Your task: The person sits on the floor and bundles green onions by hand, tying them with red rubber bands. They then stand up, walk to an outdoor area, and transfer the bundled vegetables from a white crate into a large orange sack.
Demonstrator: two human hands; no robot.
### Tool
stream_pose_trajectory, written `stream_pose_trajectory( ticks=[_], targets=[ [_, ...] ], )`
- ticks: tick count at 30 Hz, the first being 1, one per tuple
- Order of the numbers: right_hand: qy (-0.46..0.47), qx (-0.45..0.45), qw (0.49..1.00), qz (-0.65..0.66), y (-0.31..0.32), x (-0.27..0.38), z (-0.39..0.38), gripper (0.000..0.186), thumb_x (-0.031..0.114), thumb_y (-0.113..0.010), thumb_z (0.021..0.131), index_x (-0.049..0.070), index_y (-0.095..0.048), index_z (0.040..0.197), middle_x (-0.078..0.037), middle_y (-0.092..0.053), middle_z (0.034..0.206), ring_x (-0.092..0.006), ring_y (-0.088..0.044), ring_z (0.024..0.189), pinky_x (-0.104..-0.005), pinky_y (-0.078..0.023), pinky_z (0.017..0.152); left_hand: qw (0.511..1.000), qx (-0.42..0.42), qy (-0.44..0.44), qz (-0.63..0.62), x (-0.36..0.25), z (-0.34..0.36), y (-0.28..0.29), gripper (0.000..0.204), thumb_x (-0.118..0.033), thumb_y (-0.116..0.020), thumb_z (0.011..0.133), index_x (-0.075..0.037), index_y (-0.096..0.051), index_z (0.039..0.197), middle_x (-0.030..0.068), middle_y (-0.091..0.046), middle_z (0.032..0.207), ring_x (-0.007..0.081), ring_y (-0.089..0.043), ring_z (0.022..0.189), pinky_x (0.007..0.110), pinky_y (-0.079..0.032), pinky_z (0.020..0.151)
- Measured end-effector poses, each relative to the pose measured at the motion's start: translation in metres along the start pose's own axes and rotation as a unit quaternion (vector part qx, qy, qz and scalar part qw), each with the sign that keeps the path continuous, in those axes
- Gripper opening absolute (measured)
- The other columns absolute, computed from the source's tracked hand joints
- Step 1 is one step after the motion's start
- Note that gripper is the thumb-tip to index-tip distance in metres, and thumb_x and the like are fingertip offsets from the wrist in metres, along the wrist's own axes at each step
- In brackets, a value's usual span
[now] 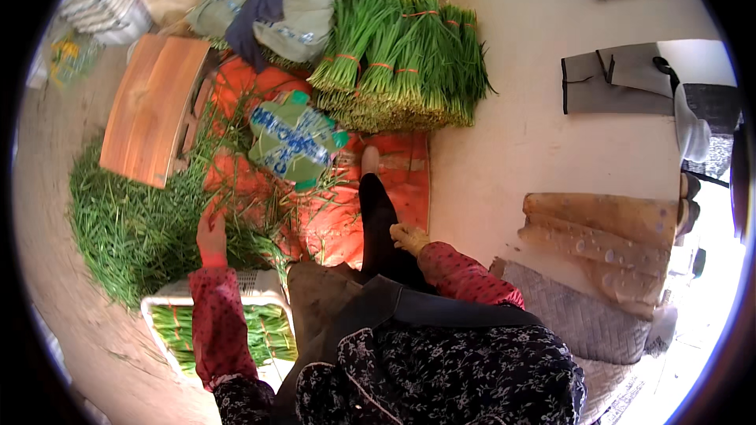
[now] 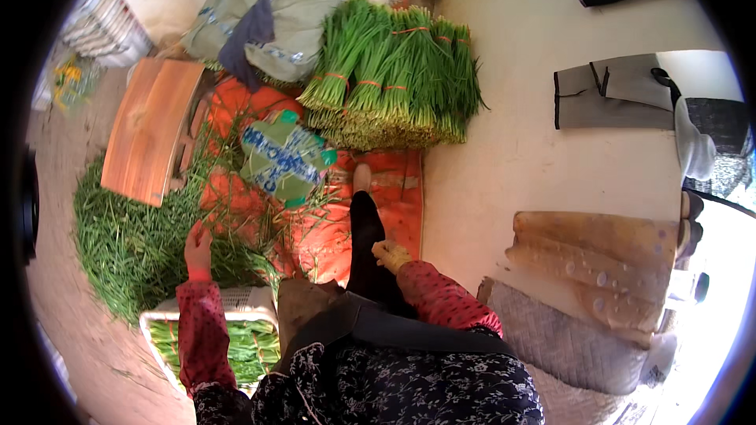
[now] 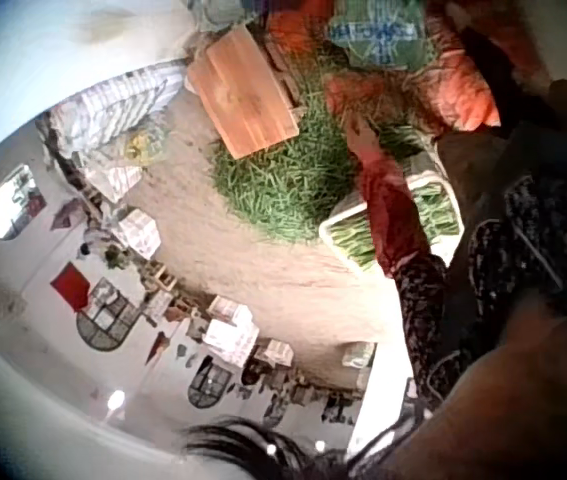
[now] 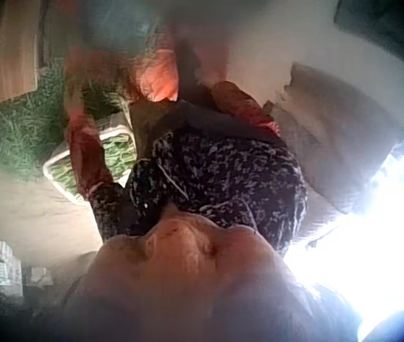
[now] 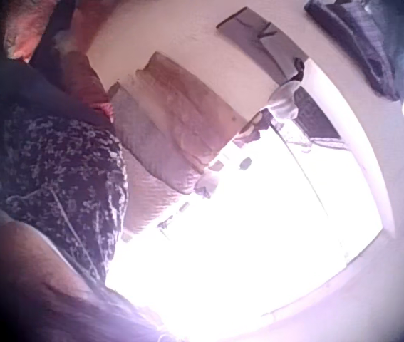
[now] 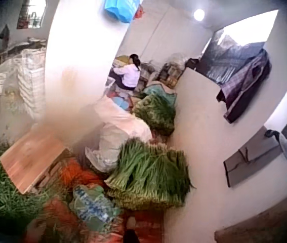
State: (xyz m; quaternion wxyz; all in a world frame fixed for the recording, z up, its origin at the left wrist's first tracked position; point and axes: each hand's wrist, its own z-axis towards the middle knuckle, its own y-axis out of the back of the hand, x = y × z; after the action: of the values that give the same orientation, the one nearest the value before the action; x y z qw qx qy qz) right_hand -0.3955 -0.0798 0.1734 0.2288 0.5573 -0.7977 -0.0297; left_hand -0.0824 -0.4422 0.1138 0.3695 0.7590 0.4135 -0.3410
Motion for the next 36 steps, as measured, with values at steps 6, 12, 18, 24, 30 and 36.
stream_pose_trajectory(
  ticks=[6,12,18,24,30,36],
  targets=[
    [0.169,-0.171,0.97,0.027,0.157,0.1,0.142,0.057,0.042,-0.065,0.079,0.007,-0.055,0.123,-0.012,-0.059,0.114,-0.0204,-0.054,0.108,-0.0312,-0.043,0.09,0.988,0.143,-0.02,-0.053,-0.081,0.046,-0.202,0.038,-0.009,-0.056,0.088,-0.003,-0.051,0.125,0.0055,-0.061,0.102,0.0107,-0.055,0.086,0.024,-0.045,0.077],
    [0.154,-0.311,0.937,0.04,0.375,0.205,0.272,0.076,0.046,-0.066,0.076,0.0,-0.043,0.132,-0.018,-0.052,0.127,-0.0278,-0.05,0.117,-0.0346,-0.038,0.098,0.959,0.272,0.026,-0.08,-0.183,0.073,-0.437,0.038,-0.013,-0.06,0.086,-0.002,-0.053,0.122,0.0067,-0.062,0.104,0.011,-0.057,0.09,0.025,-0.046,0.079],
    [0.067,-0.338,0.938,-0.031,0.471,0.266,0.36,0.09,0.042,-0.071,0.073,0.0,-0.028,0.14,-0.017,-0.034,0.142,-0.0292,-0.035,0.13,-0.0364,-0.031,0.106,0.951,0.301,0.023,-0.063,-0.274,0.158,-0.627,0.057,-0.025,-0.066,0.082,-0.002,-0.045,0.13,0.0121,-0.059,0.112,0.0135,-0.055,0.097,0.027,-0.045,0.083],
    [0.045,-0.27,0.961,0.036,0.448,0.307,0.41,0.118,0.054,-0.074,0.064,0.002,-0.005,0.144,-0.022,-0.024,0.145,-0.0332,-0.032,0.131,-0.0392,-0.031,0.106,0.964,0.226,-0.024,0.141,-0.286,0.194,-0.746,0.087,-0.041,-0.071,0.073,0.0,-0.031,0.138,0.0221,-0.041,0.135,0.0296,-0.044,0.122,0.035,-0.035,0.1],
    [-0.08,-0.271,0.957,-0.059,0.433,0.327,0.416,0.128,0.047,-0.082,0.055,-0.002,-0.002,0.143,-0.025,-0.026,0.142,-0.0381,-0.039,0.125,-0.0375,-0.038,0.102,0.912,0.142,-0.044,0.382,-0.292,0.19,-0.809,0.098,-0.033,-0.079,0.064,0.0,-0.02,0.135,0.0213,-0.051,0.112,0.0371,-0.058,0.095,0.041,-0.05,0.079],
    [0.037,-0.319,0.946,0.04,0.442,0.312,0.425,0.103,0.035,-0.078,0.059,-0.003,-0.025,0.139,-0.023,-0.05,0.125,-0.0343,-0.053,0.109,-0.036,-0.043,0.093,0.964,0.104,-0.075,0.234,-0.28,0.202,-0.807,0.08,-0.022,-0.073,0.067,0.001,-0.029,0.129,0.0225,-0.055,0.112,0.0376,-0.059,0.094,0.041,-0.05,0.078]
  ],
)
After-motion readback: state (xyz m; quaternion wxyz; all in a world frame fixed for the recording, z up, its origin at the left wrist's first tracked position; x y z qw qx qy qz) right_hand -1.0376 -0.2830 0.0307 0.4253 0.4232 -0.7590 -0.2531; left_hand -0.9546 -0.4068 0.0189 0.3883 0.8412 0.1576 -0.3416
